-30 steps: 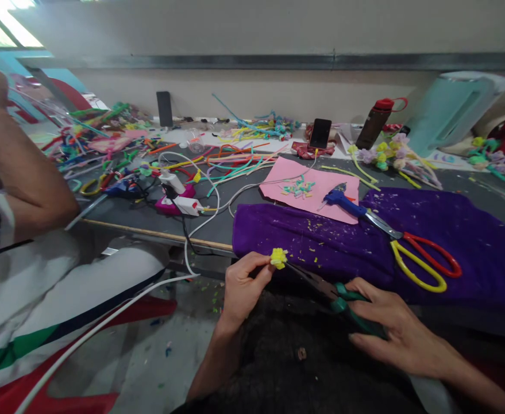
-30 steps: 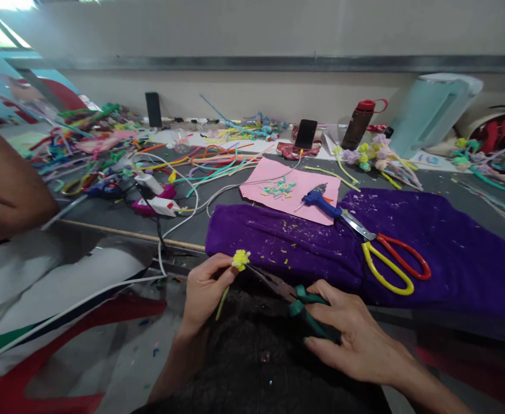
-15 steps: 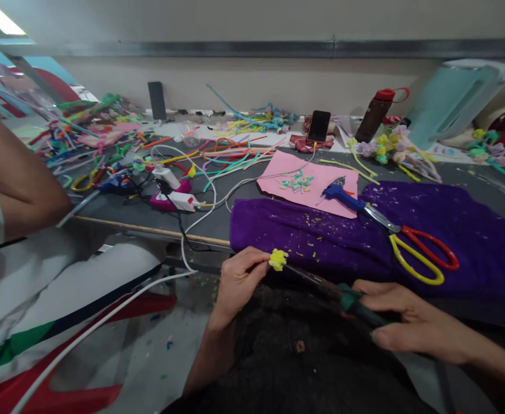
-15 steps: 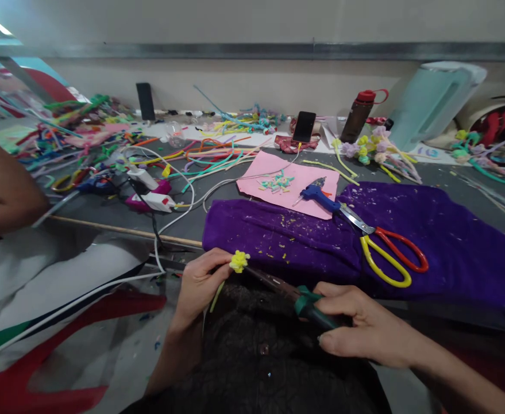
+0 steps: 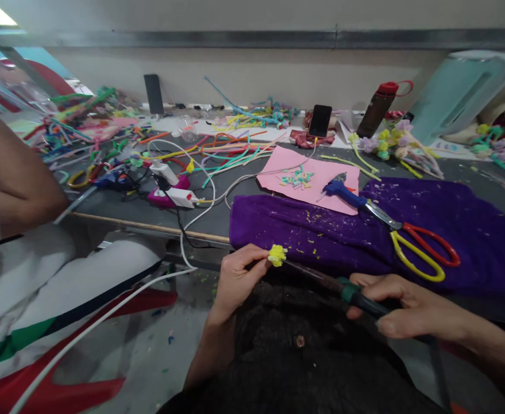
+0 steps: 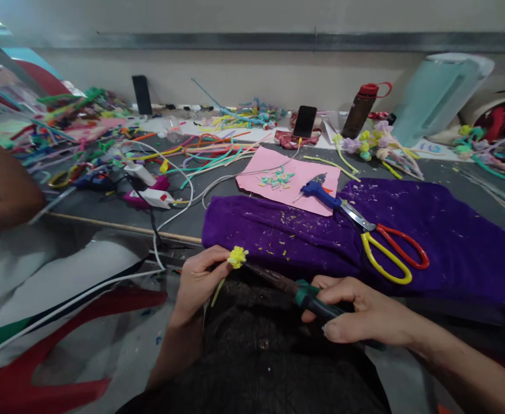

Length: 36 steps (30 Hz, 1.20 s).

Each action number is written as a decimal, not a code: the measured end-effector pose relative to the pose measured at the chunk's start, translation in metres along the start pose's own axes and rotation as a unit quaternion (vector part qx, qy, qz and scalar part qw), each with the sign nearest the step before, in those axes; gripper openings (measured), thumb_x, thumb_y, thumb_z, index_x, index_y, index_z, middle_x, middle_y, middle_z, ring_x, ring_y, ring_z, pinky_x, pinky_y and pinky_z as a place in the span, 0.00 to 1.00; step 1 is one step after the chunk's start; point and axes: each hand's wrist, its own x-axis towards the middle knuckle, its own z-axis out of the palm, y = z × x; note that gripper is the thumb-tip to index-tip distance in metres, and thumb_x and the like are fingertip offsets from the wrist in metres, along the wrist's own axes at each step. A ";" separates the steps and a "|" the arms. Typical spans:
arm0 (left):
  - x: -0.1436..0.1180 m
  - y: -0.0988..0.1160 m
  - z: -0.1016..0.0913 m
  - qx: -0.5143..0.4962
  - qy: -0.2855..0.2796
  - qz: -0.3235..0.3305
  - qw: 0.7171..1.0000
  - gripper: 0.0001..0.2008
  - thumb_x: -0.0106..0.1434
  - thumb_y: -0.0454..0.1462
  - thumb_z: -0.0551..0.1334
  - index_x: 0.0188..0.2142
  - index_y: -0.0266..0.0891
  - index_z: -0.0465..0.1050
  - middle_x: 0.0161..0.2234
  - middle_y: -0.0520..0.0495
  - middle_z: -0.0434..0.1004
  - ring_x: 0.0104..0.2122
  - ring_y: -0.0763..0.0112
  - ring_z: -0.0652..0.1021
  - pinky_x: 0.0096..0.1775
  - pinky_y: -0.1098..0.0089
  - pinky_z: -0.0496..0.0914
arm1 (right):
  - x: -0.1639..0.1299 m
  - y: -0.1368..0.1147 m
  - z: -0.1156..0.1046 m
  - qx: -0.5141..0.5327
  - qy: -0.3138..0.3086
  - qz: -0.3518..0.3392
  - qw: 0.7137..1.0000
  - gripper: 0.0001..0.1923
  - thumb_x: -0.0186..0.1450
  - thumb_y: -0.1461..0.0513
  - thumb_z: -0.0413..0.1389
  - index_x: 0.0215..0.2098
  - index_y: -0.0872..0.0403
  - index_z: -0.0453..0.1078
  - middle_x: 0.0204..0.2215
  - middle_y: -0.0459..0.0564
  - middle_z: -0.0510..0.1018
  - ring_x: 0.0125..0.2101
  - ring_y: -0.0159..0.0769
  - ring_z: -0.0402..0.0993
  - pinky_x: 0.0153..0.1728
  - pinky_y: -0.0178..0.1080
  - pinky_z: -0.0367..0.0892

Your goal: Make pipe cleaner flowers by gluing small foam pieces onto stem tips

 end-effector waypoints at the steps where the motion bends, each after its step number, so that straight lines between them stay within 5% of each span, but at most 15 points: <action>1: 0.000 0.000 0.000 -0.003 0.006 -0.012 1.000 0.05 0.55 0.33 0.61 0.29 0.39 0.76 0.26 0.49 0.75 0.26 0.74 0.73 0.31 0.74 0.67 | 0.001 0.000 0.001 -0.014 0.000 -0.011 1.000 0.17 0.56 0.50 0.55 0.36 0.51 0.75 0.34 0.48 0.70 0.35 0.37 0.67 0.36 0.39 0.63; 11: -0.005 -0.007 0.007 -0.145 0.060 -0.157 0.975 0.03 0.52 0.34 0.62 0.27 0.37 0.75 0.24 0.51 0.73 0.25 0.74 0.72 0.29 0.74 0.66 | -0.009 0.003 0.017 -0.139 0.069 -0.075 0.985 0.10 0.58 0.56 0.55 0.37 0.49 0.73 0.35 0.50 0.69 0.37 0.39 0.67 0.36 0.40 0.66; 36: -0.005 -0.009 0.009 -0.130 0.072 -0.104 0.983 0.03 0.50 0.32 0.64 0.27 0.38 0.75 0.28 0.52 0.72 0.29 0.74 0.71 0.33 0.75 0.64 | 0.004 -0.002 0.034 -0.136 0.072 -0.071 0.985 0.05 0.58 0.63 0.53 0.31 0.54 0.70 0.34 0.49 0.67 0.35 0.35 0.65 0.35 0.39 0.65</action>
